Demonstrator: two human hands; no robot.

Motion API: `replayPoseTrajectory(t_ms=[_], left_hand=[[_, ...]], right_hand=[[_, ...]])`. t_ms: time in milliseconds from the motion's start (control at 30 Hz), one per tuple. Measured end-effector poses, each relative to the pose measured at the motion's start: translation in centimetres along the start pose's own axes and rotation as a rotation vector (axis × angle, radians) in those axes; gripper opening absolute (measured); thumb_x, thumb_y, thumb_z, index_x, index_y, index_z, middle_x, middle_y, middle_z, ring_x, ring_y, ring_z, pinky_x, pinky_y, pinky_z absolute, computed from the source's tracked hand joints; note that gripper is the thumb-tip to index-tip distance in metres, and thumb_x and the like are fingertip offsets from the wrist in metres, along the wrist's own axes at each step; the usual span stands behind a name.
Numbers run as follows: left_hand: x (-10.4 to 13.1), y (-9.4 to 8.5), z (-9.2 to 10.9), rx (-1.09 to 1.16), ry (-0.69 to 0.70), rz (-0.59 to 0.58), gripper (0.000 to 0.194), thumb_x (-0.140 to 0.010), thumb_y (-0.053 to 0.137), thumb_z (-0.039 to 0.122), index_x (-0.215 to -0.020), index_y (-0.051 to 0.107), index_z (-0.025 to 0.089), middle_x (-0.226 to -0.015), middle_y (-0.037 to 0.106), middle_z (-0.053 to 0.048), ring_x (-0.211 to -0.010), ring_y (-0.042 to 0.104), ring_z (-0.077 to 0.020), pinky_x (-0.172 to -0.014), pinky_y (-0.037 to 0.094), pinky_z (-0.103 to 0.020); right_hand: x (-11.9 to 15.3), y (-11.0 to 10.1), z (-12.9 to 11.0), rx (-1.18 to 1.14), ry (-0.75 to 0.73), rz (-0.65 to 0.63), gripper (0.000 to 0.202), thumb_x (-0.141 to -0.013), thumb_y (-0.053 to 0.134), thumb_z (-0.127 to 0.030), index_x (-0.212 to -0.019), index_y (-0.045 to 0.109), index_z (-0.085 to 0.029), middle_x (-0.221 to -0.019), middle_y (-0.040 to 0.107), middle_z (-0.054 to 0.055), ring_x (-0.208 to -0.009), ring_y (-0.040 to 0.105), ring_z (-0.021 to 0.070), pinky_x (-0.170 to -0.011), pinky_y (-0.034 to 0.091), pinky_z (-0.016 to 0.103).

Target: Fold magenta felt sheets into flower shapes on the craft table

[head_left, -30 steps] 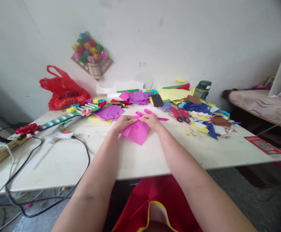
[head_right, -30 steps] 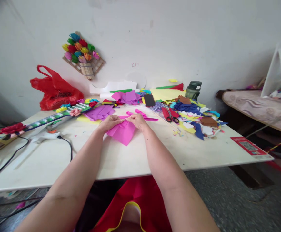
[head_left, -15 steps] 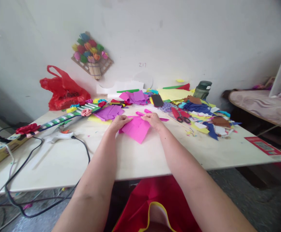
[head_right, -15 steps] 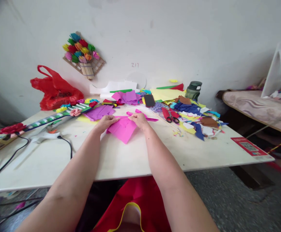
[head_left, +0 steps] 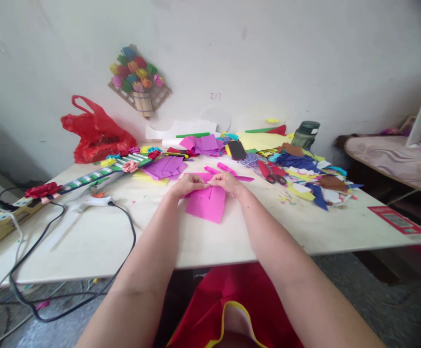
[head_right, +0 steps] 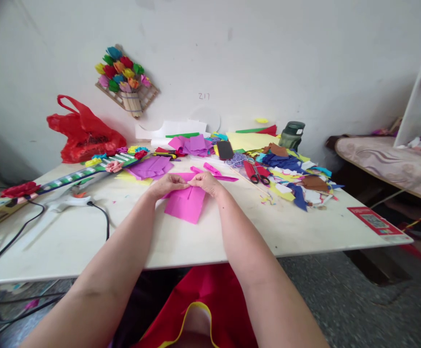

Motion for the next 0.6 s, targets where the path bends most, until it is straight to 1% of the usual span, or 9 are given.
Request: replayPoseTrajectory(t_ms=[67,133,267,367,433,533,600], left_hand=[[-0.1,0.1,-0.1,0.002,0.002,0.020,0.034,-0.055,0.079,0.042,-0.062,0.062,0.013,-0.053,0.055,0.001,-0.047,0.044,-0.0090,-0.045,0.029,-0.023],[-0.1,-0.1,-0.1,0.026,0.010,0.071,0.034,-0.057,0.077,0.042,-0.060,0.060,0.014,-0.051,0.053,0.001,-0.045,0.042,-0.0085,-0.044,0.027,-0.023],[-0.1,-1.1,0.0,0.141,0.078,0.227,0.035,-0.058,0.076,0.042,-0.062,0.056,0.014,-0.054,0.052,0.002,-0.047,0.043,-0.0076,-0.046,0.029,-0.021],[-0.3,-1.7,-0.2,0.196,0.124,0.322,0.035,-0.058,0.075,0.042,-0.063,0.055,0.014,-0.055,0.052,0.003,-0.049,0.044,-0.0073,-0.047,0.030,-0.021],[-0.4,-1.9,-0.4,0.209,0.126,0.347,0.035,-0.058,0.075,0.042,-0.064,0.055,0.014,-0.056,0.053,0.003,-0.049,0.044,-0.0073,-0.048,0.031,-0.021],[-0.5,-1.8,-0.5,0.211,0.116,0.341,0.035,-0.057,0.075,0.043,-0.065,0.056,0.014,-0.056,0.053,0.003,-0.050,0.044,-0.0076,-0.048,0.032,-0.022],[-0.5,-1.6,-0.5,0.227,0.107,0.314,0.035,-0.057,0.076,0.042,-0.066,0.057,0.014,-0.058,0.054,0.002,-0.051,0.045,-0.0081,-0.049,0.033,-0.022]], right_hand=[[0.0,0.0,0.0,-0.013,0.000,0.008,0.037,-0.058,0.075,-0.051,-0.062,0.064,-0.016,-0.061,0.059,0.001,-0.057,0.049,0.0121,-0.060,0.040,0.028],[0.0,-0.2,0.0,-0.090,0.019,0.056,0.040,-0.060,0.072,-0.055,-0.068,0.063,-0.017,-0.064,0.061,0.001,-0.058,0.052,0.0127,-0.058,0.041,0.027],[0.1,-0.6,0.1,-0.285,0.099,0.148,0.045,-0.063,0.069,-0.059,-0.077,0.061,-0.017,-0.062,0.060,0.001,-0.053,0.053,0.0122,-0.050,0.040,0.025],[0.2,-0.3,0.2,-0.338,0.149,0.150,0.042,-0.059,0.074,-0.052,-0.079,0.062,-0.018,-0.064,0.063,0.001,-0.052,0.054,0.0119,-0.049,0.040,0.024],[0.2,0.0,0.3,-0.333,0.163,0.134,0.040,-0.054,0.079,-0.045,-0.078,0.064,-0.017,-0.069,0.066,0.002,-0.057,0.057,0.0129,-0.054,0.044,0.025],[-0.1,0.3,0.6,-0.290,0.151,0.117,0.035,-0.048,0.082,-0.035,-0.072,0.065,-0.016,-0.070,0.067,0.002,-0.066,0.060,0.0154,-0.066,0.048,0.029],[-0.3,0.3,0.8,-0.264,0.142,0.143,0.031,-0.046,0.082,-0.030,-0.068,0.065,-0.016,-0.067,0.066,0.001,-0.069,0.061,0.0165,-0.071,0.049,0.031]])
Point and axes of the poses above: each hand's wrist, its own x-axis away from the middle knuckle, its own y-axis out of the palm, z = x × y, the point moved 4 cm from there along -x, towards the middle knuckle
